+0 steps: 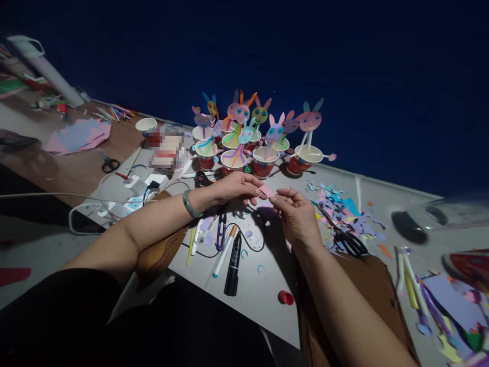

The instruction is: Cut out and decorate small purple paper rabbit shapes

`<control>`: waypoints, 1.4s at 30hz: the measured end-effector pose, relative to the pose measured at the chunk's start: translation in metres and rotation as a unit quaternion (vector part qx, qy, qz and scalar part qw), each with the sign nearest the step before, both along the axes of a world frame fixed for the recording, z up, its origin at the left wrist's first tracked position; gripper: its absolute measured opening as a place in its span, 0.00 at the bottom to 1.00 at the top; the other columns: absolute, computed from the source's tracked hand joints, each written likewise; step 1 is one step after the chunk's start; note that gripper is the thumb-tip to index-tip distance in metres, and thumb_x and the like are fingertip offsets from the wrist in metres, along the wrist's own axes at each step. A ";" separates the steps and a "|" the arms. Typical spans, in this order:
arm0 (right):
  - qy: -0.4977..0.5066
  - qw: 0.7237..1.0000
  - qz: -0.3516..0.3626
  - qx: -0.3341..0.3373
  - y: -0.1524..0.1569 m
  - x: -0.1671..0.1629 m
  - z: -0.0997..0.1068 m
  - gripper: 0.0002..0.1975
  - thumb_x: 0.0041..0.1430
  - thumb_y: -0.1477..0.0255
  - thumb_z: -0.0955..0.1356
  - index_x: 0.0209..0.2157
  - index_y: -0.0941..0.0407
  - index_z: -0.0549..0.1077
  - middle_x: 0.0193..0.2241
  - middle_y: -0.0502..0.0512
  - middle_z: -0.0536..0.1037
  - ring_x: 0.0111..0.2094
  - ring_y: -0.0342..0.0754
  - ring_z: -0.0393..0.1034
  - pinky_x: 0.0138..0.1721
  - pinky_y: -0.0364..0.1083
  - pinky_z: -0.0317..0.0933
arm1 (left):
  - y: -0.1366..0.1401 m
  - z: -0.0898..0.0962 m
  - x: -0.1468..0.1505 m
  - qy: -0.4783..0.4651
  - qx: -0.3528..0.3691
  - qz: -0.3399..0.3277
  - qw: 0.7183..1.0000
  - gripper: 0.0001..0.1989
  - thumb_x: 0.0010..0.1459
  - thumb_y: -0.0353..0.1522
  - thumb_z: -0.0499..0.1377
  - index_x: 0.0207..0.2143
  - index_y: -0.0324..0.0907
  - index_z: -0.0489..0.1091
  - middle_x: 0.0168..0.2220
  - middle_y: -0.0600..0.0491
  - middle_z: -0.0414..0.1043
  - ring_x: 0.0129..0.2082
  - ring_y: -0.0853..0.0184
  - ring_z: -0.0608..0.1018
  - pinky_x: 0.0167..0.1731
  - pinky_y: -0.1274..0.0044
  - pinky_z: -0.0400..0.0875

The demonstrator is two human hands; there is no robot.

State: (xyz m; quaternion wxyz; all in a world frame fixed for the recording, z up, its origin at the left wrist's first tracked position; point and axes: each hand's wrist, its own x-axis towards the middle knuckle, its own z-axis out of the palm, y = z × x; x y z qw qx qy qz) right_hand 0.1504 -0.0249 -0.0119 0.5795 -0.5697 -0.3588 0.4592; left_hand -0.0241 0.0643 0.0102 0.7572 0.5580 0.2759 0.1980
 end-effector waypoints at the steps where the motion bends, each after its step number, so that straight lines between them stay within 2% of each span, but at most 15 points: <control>1: -0.001 1.000 0.003 -0.003 0.000 0.000 -0.001 0.17 0.38 0.67 0.78 0.30 0.53 0.73 0.22 0.45 0.72 0.20 0.41 0.64 0.21 0.43 0.58 | 0.000 0.001 0.000 0.007 0.005 0.005 1.000 0.08 0.53 0.26 0.63 0.38 0.34 0.72 0.32 0.49 0.78 0.24 0.76 0.76 0.22 0.83 0.65; 4: 0.001 1.000 0.003 -0.008 -0.001 -0.002 -0.002 0.14 0.38 0.67 0.79 0.28 0.53 0.76 0.23 0.47 0.73 0.21 0.41 0.63 0.22 0.44 0.58 | 0.001 0.004 0.000 0.021 0.026 0.019 0.999 0.06 0.55 0.28 0.62 0.35 0.33 0.71 0.30 0.50 0.77 0.23 0.77 0.75 0.22 0.84 0.64; 7: -0.024 1.000 -0.007 0.009 -0.004 -0.007 0.002 0.11 0.39 0.68 0.79 0.26 0.52 0.78 0.23 0.49 0.73 0.22 0.42 0.62 0.24 0.45 0.58 | 0.004 0.006 -0.002 0.020 0.036 0.021 0.999 0.08 0.54 0.31 0.64 0.34 0.34 0.71 0.28 0.53 0.75 0.22 0.76 0.75 0.20 0.83 0.63; 13: -0.178 0.984 0.011 0.014 -0.011 -0.020 0.020 0.06 0.47 0.65 0.77 0.29 0.49 0.80 0.23 0.53 0.73 0.25 0.47 0.63 0.26 0.49 0.59 | 0.008 0.005 -0.007 0.023 0.043 -0.054 0.997 0.11 0.50 0.34 0.67 0.31 0.35 0.73 0.28 0.52 0.75 0.23 0.75 0.76 0.21 0.83 0.64; 19: -0.194 0.981 -0.007 0.028 -0.001 -0.019 0.020 0.09 0.46 0.64 0.77 0.30 0.48 0.78 0.25 0.51 0.73 0.24 0.47 0.63 0.26 0.49 0.57 | 0.009 0.007 -0.007 0.017 0.063 -0.061 0.996 0.10 0.49 0.33 0.67 0.29 0.34 0.73 0.28 0.49 0.76 0.23 0.74 0.76 0.23 0.81 0.67; 21: -0.171 0.984 -0.026 0.031 0.003 -0.018 0.017 0.09 0.47 0.64 0.77 0.31 0.47 0.76 0.26 0.50 0.74 0.24 0.47 0.63 0.26 0.49 0.57 | 0.009 0.009 -0.006 0.027 0.075 -0.031 0.996 0.08 0.51 0.31 0.66 0.30 0.34 0.73 0.28 0.50 0.76 0.23 0.75 0.76 0.23 0.82 0.66; 23: -0.154 0.987 -0.040 0.025 0.005 -0.021 0.014 0.08 0.51 0.62 0.75 0.30 0.48 0.74 0.26 0.50 0.75 0.23 0.46 0.62 0.25 0.49 0.57 | 0.011 0.009 -0.005 0.027 0.086 0.035 0.995 0.07 0.54 0.30 0.64 0.33 0.34 0.72 0.30 0.51 0.77 0.23 0.77 0.75 0.23 0.84 0.65; 24: -0.160 0.987 -0.028 0.018 0.005 -0.024 0.013 0.08 0.52 0.61 0.74 0.28 0.48 0.73 0.26 0.51 0.75 0.22 0.46 0.62 0.24 0.48 0.57 | 0.012 0.010 -0.005 0.020 0.089 0.075 0.993 0.07 0.55 0.31 0.63 0.35 0.35 0.71 0.31 0.51 0.77 0.23 0.78 0.74 0.23 0.84 0.64; 26: -0.206 0.976 0.077 -0.008 0.003 -0.036 0.009 0.11 0.52 0.59 0.73 0.27 0.50 0.73 0.25 0.52 0.77 0.22 0.46 0.64 0.24 0.48 0.59 | 0.014 0.011 -0.005 -0.001 0.091 0.139 0.986 0.10 0.58 0.34 0.61 0.38 0.35 0.70 0.33 0.51 0.78 0.23 0.79 0.74 0.23 0.85 0.63; 28: -0.282 0.930 0.232 -0.024 0.001 -0.054 0.006 0.11 0.53 0.59 0.71 0.27 0.53 0.76 0.24 0.53 0.78 0.24 0.48 0.69 0.27 0.47 0.62 | 0.015 0.011 -0.005 -0.016 0.088 0.167 0.982 0.11 0.59 0.35 0.61 0.39 0.35 0.70 0.34 0.50 0.78 0.23 0.79 0.73 0.23 0.85 0.62; 30: -0.372 0.868 0.328 -0.004 0.002 -0.072 0.002 0.10 0.58 0.63 0.68 0.30 0.54 0.78 0.27 0.55 0.81 0.27 0.50 0.73 0.31 0.47 0.63 | 0.015 0.011 -0.005 -0.016 0.083 0.171 0.982 0.11 0.59 0.35 0.62 0.39 0.36 0.70 0.34 0.51 0.78 0.22 0.80 0.72 0.23 0.84 0.61; 33: -0.509 0.783 0.355 0.036 0.013 -0.096 -0.003 0.09 0.59 0.71 0.66 0.34 0.54 0.80 0.32 0.55 0.82 0.32 0.51 0.75 0.34 0.46 0.62 | 0.014 0.011 -0.004 -0.005 0.077 0.165 0.983 0.11 0.58 0.36 0.62 0.40 0.36 0.70 0.33 0.51 0.78 0.22 0.81 0.72 0.24 0.85 0.62; 35: -0.560 0.737 0.377 0.038 0.023 -0.106 -0.003 0.09 0.58 0.74 0.67 0.34 0.53 0.80 0.33 0.55 0.83 0.34 0.51 0.75 0.35 0.46 0.62 | 0.014 0.012 -0.004 0.001 0.076 0.162 0.984 0.12 0.59 0.36 0.61 0.40 0.36 0.70 0.33 0.51 0.78 0.23 0.81 0.72 0.24 0.85 0.62; 40: -0.632 0.652 0.419 -0.018 0.038 -0.122 0.008 0.11 0.52 0.73 0.71 0.39 0.56 0.79 0.42 0.60 0.82 0.40 0.57 0.75 0.36 0.46 0.61 | 0.012 0.014 -0.005 -0.008 0.089 0.160 0.983 0.10 0.59 0.34 0.60 0.41 0.37 0.70 0.34 0.52 0.78 0.22 0.81 0.71 0.24 0.85 0.62; 42: -0.643 0.629 0.436 -0.032 0.040 -0.127 0.012 0.12 0.51 0.74 0.71 0.40 0.57 0.79 0.43 0.61 0.81 0.41 0.57 0.74 0.36 0.46 0.61 | 0.013 0.013 -0.005 -0.009 0.090 0.160 0.983 0.10 0.60 0.33 0.60 0.41 0.36 0.70 0.35 0.51 0.78 0.23 0.81 0.71 0.24 0.86 0.61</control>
